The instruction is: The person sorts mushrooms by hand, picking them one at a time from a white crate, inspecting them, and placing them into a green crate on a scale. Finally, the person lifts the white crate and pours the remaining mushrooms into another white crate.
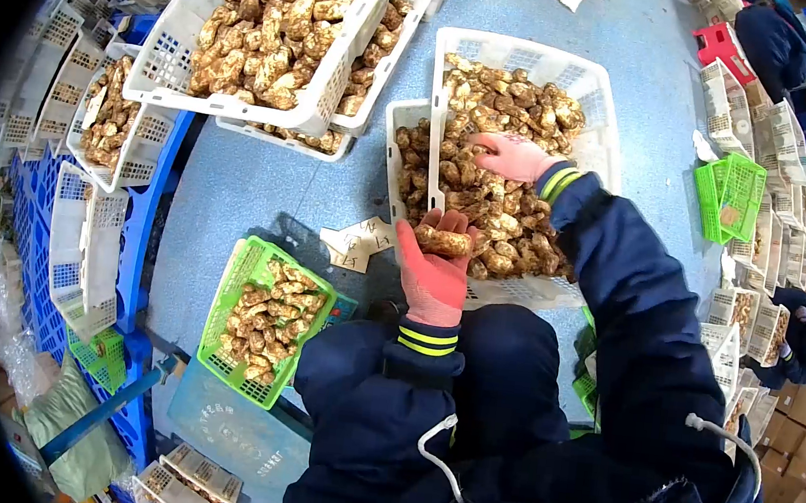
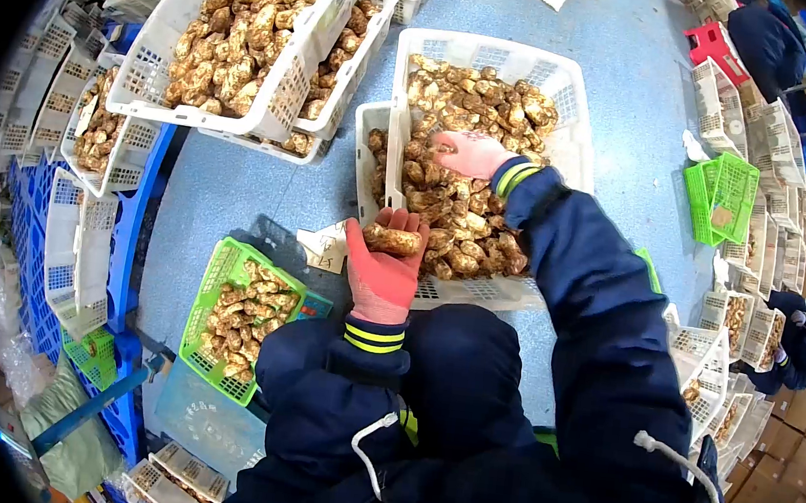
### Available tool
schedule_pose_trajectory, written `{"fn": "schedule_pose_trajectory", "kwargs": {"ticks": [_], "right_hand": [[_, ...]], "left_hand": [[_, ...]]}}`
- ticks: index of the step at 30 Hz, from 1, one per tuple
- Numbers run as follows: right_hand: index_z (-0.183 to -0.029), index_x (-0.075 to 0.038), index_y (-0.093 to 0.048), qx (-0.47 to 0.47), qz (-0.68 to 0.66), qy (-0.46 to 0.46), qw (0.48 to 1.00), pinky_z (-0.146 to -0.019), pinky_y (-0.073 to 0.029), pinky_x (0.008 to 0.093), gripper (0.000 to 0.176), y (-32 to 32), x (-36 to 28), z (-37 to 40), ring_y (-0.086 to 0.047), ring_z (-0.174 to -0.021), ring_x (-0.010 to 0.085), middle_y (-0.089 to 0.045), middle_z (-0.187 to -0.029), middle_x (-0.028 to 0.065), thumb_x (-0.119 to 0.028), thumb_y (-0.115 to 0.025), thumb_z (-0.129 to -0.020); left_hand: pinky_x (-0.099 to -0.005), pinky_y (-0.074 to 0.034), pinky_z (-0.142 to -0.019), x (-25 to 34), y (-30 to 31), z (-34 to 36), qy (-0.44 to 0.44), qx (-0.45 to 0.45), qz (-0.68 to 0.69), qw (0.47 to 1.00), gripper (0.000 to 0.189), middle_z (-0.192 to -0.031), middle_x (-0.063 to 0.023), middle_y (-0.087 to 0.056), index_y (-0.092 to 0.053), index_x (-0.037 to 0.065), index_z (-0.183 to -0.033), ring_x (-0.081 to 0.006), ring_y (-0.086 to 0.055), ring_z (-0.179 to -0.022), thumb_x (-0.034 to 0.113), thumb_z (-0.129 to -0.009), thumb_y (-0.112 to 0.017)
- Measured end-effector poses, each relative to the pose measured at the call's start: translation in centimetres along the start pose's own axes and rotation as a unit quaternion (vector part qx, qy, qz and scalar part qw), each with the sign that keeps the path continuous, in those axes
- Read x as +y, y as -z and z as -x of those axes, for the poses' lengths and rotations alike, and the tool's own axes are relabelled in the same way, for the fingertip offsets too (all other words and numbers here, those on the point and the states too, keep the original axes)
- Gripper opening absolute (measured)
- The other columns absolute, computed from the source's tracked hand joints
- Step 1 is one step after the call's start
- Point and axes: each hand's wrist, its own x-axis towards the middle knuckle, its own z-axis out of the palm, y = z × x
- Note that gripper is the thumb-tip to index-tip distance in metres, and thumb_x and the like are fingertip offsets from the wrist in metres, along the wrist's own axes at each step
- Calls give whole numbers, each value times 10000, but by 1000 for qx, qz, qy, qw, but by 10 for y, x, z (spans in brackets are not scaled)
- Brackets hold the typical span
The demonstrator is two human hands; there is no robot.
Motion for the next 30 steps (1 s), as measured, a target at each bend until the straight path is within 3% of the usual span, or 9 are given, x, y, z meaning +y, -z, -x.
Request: {"fn": "schedule_pose_trajectory", "kwargs": {"ticks": [2,4,12,14,19,23,24,28,30], "right_hand": [[-1203,-71,-451,17,42,-80,996,-872,-405,347,492,-29,-15,-23,-503,-1050,303,-527,-1113,205,-365,-508,-813],[-1201,-74,-452,26,100,-62,993,-864,-407,368,497,-45,-27,-31,-502,-1037,326,-541,-1090,202,-343,-542,-793],[-1258,-125,-401,-40,-63,-20,997,-823,-437,364,580,-42,-7,-20,-546,-991,294,-563,-1084,172,-322,-589,-745],[-1272,-133,-388,-36,63,-14,997,-848,-422,364,595,-45,-20,-13,-529,-1017,295,-554,-1101,173,-329,-585,-745],[-1196,-146,-491,-68,47,53,995,-960,-327,396,483,-56,-19,-12,-397,-1146,344,-539,-1130,163,-353,-519,-760],[-1076,-123,-554,-98,194,59,974,-875,-405,375,442,-39,-58,8,-491,-1057,273,-601,-1006,117,-360,-563,-703],[-1069,-120,-555,-38,205,77,975,-822,-436,376,453,-48,-53,11,-530,-1003,270,-615,-961,115,-348,-582,-679],[-1043,-152,-575,-129,150,40,979,-746,-467,359,397,-32,-49,27,-583,-887,275,-616,-950,111,-206,-564,-649],[-1031,-158,-585,-138,128,96,977,-738,-468,357,397,-28,-32,46,-577,-900,271,-608,-968,103,-151,-559,-635]], "left_hand": [[-442,-350,-958,4,1,1,4,-2,0,1000,470,-1034,-117,-545,-482,42,-1053,-255,-497,-1007,461,-841,-490],[-467,-347,-956,10,-5,1,-8,-2,32,999,493,-1117,-116,-504,-468,57,-1088,-262,-454,-1075,484,-841,-473],[-494,-336,-965,28,1,-2,-53,-64,51,995,551,-1182,-114,-466,-435,73,-1150,-279,-426,-1106,532,-847,-402],[-500,-322,-977,31,3,0,-53,-88,61,993,599,-1197,-114,-464,-425,67,-1161,-295,-417,-1123,565,-832,-391],[-497,-322,-975,38,-2,7,-78,-61,60,993,622,-1209,-112,-457,-437,65,-1156,-295,-424,-1119,590,-835,-349],[-481,-349,-954,41,-4,11,-96,-65,37,993,611,-1208,-106,-458,-439,64,-1147,-290,-441,-1099,584,-844,-337],[-481,-349,-954,42,-5,10,-94,-67,32,993,611,-1208,-106,-458,-439,64,-1147,-290,-441,-1099,584,-844,-337],[-442,-390,-925,40,6,6,-90,-94,8,991,421,-1217,-91,-461,-442,76,-1127,-258,-477,-1044,409,-870,-468],[-414,-398,-923,34,13,4,-132,-59,-139,980,301,-1207,-79,-468,-443,93,-1127,-231,-479,-1044,241,-875,-516]]}}
